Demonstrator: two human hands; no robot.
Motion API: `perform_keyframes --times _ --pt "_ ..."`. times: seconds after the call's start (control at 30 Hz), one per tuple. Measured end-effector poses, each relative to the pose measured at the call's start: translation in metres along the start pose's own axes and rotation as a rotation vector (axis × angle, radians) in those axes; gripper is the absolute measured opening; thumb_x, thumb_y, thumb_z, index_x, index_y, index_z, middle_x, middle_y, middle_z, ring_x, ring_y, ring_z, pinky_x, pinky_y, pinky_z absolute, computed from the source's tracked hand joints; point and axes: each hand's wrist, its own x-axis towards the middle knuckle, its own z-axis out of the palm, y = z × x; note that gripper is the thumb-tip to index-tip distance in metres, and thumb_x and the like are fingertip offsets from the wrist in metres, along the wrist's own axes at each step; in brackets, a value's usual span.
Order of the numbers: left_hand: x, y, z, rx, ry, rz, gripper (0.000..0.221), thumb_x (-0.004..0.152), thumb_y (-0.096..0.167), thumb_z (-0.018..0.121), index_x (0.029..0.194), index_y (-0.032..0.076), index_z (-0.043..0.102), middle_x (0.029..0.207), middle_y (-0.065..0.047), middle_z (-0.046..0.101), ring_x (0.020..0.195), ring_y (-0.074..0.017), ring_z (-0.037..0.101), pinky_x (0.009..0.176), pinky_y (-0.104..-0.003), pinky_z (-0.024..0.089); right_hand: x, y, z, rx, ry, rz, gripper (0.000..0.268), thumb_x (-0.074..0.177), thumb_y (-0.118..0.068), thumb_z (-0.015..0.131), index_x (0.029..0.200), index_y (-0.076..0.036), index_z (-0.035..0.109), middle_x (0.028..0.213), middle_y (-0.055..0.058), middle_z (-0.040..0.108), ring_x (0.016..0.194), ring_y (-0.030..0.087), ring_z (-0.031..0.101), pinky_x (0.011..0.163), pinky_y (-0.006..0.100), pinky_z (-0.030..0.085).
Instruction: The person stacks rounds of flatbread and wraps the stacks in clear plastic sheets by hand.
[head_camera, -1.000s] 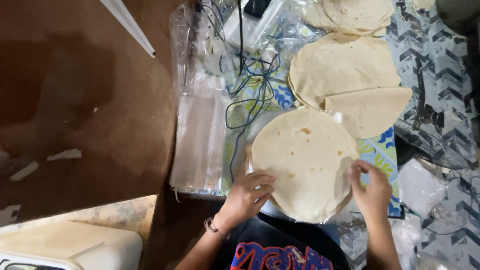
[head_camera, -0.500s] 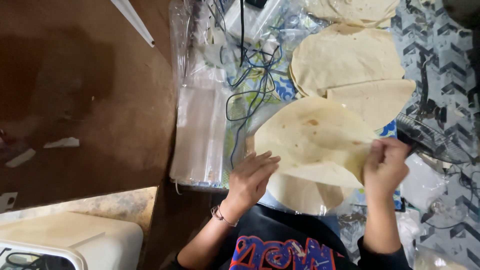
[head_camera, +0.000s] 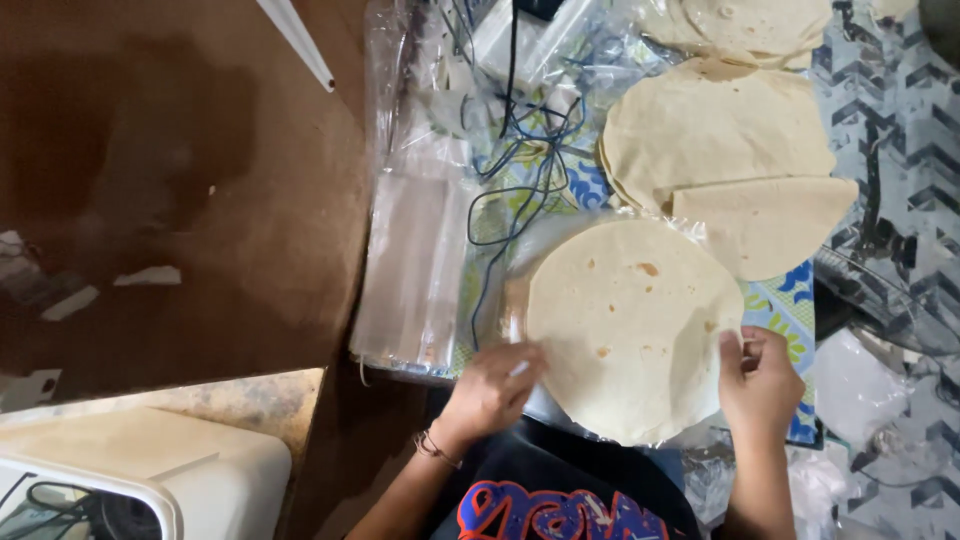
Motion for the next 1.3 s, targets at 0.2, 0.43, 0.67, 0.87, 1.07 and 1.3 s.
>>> perform_keyframes --times 0.2,0.43,0.67,0.87,1.07,1.3 --pt "0.006 -0.110 0.018 0.269 0.294 -0.451 0.023 0.098 0.012 0.060 0.118 0.008 0.070 0.133 -0.012 0.067 0.128 -0.0317 0.062 0.109 -0.046 0.051 -0.002 0.014 -0.003 -0.167 0.044 -0.151 0.061 0.084 -0.027 0.092 0.128 0.003 0.062 0.120 0.019 0.062 0.097 0.032 0.063 0.073 0.038 0.052" --pt "-0.001 -0.184 0.045 0.794 0.347 -0.742 0.055 0.099 0.033 0.055 0.145 0.002 0.052 0.157 -0.020 0.046 0.147 -0.0349 0.037 0.114 -0.061 0.027 -0.016 0.023 -0.003 0.044 0.040 -0.098 0.065 0.091 -0.018 0.088 0.139 0.005 0.050 0.134 0.019 0.054 0.099 0.025 0.066 0.086 0.036 0.055" --pt "0.026 -0.158 -0.026 0.217 0.829 -0.611 0.038 0.113 0.019 0.039 0.136 0.003 0.064 0.137 -0.019 0.068 0.129 -0.0301 0.063 0.109 -0.047 0.051 -0.019 -0.005 -0.026 0.112 0.123 -0.068 0.054 0.102 -0.014 0.085 0.140 0.004 0.051 0.135 0.017 0.056 0.113 0.024 0.066 0.083 0.030 0.050" --pt "0.070 0.010 -0.068 -0.291 0.972 -0.479 0.042 0.117 0.033 0.039 0.123 -0.003 0.062 0.122 -0.016 0.074 0.091 -0.0213 0.067 0.079 -0.035 0.055 -0.025 -0.055 -0.013 0.525 -0.174 -0.187 0.027 0.098 -0.009 0.072 0.123 -0.005 0.063 0.128 0.013 0.067 0.098 0.018 0.066 0.087 0.029 0.054" --pt "0.079 0.091 -0.011 -1.034 0.323 -0.210 0.052 0.115 0.039 0.033 0.146 -0.002 0.038 0.139 -0.021 0.061 0.118 -0.0266 0.065 0.092 -0.033 0.055 -0.044 -0.139 0.004 1.315 -0.684 0.104 0.054 0.090 -0.027 0.076 0.136 -0.005 0.056 0.128 0.012 0.066 0.115 0.018 0.066 0.098 0.033 0.054" --pt "0.048 0.024 0.029 -0.999 0.269 -0.630 0.043 0.111 0.035 0.039 0.132 0.000 0.053 0.113 -0.016 0.078 0.078 -0.0146 0.077 0.063 -0.022 0.051 -0.032 -0.060 -0.002 0.893 -0.440 0.379 0.021 0.095 -0.001 0.065 0.114 0.006 0.072 0.097 0.018 0.076 0.077 0.025 0.070 0.071 0.036 0.056"
